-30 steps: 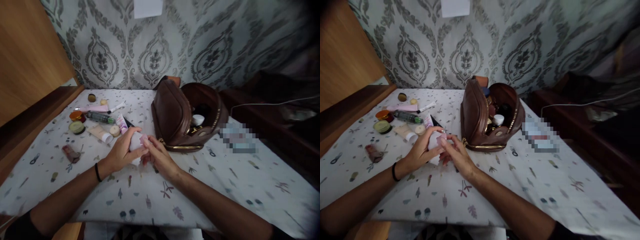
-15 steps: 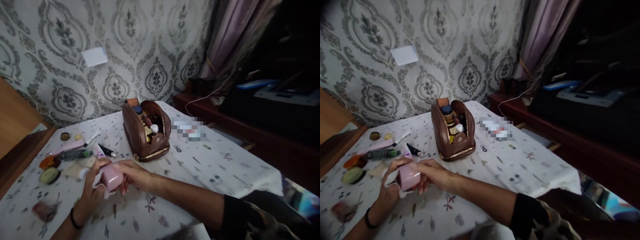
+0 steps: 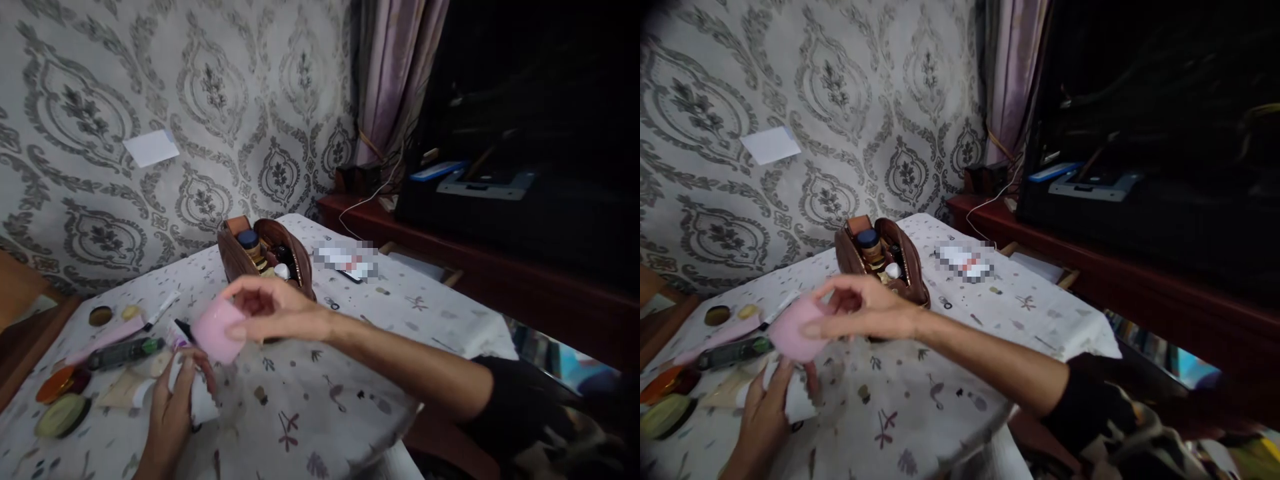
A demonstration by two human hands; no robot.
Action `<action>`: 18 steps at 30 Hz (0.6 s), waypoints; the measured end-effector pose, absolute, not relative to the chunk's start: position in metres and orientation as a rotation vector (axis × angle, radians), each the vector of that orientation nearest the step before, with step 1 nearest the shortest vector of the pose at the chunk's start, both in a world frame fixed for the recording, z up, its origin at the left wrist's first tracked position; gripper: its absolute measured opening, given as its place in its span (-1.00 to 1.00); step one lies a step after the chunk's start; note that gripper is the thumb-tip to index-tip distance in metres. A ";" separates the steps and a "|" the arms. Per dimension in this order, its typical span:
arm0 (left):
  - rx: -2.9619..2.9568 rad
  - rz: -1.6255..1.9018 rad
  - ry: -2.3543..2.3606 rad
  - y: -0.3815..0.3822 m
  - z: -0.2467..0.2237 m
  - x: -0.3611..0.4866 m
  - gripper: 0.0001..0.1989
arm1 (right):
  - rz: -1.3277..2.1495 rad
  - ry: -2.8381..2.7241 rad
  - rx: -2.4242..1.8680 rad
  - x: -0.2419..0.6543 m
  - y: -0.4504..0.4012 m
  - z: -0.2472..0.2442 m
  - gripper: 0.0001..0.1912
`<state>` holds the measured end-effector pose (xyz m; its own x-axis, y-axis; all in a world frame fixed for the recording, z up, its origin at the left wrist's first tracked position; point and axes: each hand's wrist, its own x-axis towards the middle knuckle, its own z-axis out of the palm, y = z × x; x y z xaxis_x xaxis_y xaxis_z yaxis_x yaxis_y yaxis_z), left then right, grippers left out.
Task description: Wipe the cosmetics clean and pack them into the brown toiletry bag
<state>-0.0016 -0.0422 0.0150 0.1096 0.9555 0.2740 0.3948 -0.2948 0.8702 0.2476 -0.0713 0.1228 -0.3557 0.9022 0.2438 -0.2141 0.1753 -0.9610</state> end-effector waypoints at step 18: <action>1.808 1.056 1.392 -0.045 0.028 0.015 -0.53 | -0.072 -2.168 -1.844 0.301 0.021 0.161 -0.53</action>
